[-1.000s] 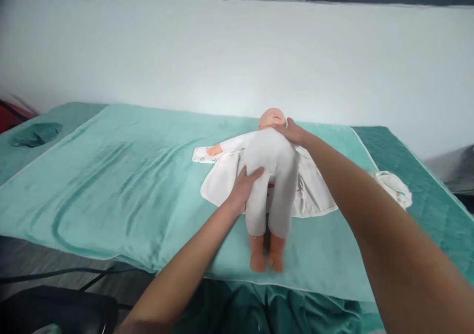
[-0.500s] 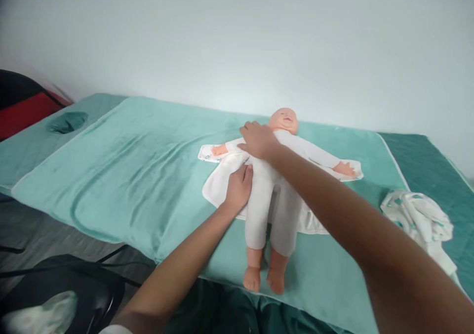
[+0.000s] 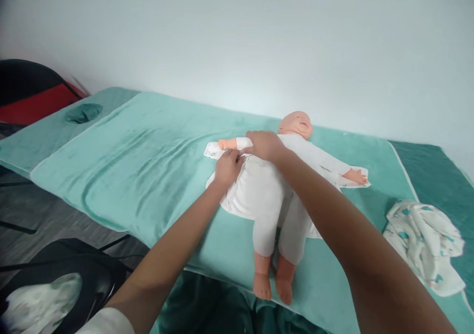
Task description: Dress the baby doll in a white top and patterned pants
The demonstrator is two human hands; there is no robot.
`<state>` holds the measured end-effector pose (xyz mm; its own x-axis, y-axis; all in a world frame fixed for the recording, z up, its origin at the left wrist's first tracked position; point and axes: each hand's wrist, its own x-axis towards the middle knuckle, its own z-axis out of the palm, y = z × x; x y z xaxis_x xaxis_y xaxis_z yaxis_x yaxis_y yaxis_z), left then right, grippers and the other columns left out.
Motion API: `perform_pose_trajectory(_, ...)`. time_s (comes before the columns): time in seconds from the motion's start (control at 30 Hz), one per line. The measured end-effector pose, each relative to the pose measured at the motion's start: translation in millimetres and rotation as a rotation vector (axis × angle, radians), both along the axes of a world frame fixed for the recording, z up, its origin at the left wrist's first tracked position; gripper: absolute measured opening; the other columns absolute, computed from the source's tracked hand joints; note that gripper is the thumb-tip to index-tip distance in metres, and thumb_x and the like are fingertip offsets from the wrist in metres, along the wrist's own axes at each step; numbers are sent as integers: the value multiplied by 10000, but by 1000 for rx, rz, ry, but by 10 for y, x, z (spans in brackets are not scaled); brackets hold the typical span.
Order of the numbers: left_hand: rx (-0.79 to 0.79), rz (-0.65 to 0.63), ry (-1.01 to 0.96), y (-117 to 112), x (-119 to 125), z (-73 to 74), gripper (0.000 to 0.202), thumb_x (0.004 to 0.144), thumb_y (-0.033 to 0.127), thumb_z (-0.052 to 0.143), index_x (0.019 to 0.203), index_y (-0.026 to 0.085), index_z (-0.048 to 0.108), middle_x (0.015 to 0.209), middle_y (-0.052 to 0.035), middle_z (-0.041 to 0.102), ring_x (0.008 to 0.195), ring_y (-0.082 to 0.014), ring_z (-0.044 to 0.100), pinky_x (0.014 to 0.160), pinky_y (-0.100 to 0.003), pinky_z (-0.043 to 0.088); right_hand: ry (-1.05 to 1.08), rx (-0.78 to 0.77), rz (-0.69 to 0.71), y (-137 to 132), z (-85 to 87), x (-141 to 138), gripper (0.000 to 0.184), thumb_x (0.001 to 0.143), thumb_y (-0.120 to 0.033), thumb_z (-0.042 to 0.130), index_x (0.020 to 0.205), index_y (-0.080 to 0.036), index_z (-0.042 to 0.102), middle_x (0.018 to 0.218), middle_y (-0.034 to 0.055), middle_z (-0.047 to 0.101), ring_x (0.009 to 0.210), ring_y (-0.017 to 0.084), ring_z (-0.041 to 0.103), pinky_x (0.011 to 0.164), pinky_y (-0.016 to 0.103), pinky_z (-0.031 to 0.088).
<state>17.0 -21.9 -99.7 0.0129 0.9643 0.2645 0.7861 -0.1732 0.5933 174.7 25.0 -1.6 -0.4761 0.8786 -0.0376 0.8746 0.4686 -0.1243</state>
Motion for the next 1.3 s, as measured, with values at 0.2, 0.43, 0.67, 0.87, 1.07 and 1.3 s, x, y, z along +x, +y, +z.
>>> perform_pose_trajectory(0.2, -77, 28, -580, 97, -167, -15, 155, 817, 317, 593, 730, 189, 599, 767, -41, 664, 757, -205, 601, 697, -311, 407, 79, -51, 62, -153, 57, 92, 407, 900, -626, 520, 1094, -302, 672, 1079, 22, 738, 962, 265, 648, 730, 337, 397)
perform_pose_trajectory(0.43, -157, -48, -1082, 119, -260, 14, 81, 683, 229, 629, 737, 176, 600, 778, 0, 625, 746, -137, 564, 752, -274, 432, -110, -50, 37, -208, 38, 179, 483, 906, -675, 450, 996, -269, 696, 1005, 71, 742, 919, 283, 653, 700, 354, 379)
perform_pose_trajectory(0.67, 77, 98, -598, -26, -133, 38, 184, 901, 330, 542, 764, 206, 542, 752, 5, 583, 740, -149, 525, 758, -277, 405, -233, 2, -4, -162, -78, 169, 539, 921, -677, 407, 977, -234, 708, 1010, 129, 740, 911, 308, 663, 743, 394, 413)
perform_pose_trajectory(0.87, 97, -236, -206, -128, -11, 43, 227, 986, 364, 471, 886, 222, 617, 906, -43, 671, 857, -191, 596, 794, -302, 412, -248, 82, -43, -117, -264, -5, 405, 973, -481, 434, 1089, -188, 689, 1082, 184, 734, 989, 330, 663, 832, 443, 433)
perform_pose_trajectory(1.07, 179, 75, -167, -74, -57, 10, 196, 984, 335, 478, 1013, 215, 631, 1041, -96, 650, 1041, -240, 587, 945, -355, 433, -106, 153, -115, -186, -187, 11, 405, 973, -453, 450, 1181, -151, 622, 1133, 197, 697, 1053, 360, 634, 861, 475, 463)
perform_pose_trajectory(1.3, 153, 210, -4, -31, -79, -63, 138, 936, 322, 575, 965, 189, 602, 1061, -134, 623, 1053, -294, 567, 935, -416, 436, 397, 394, -463, -604, -151, 980, 347, 932, -393, 486, 1195, -208, 617, 1237, 164, 653, 1166, 328, 576, 959, 467, 466)
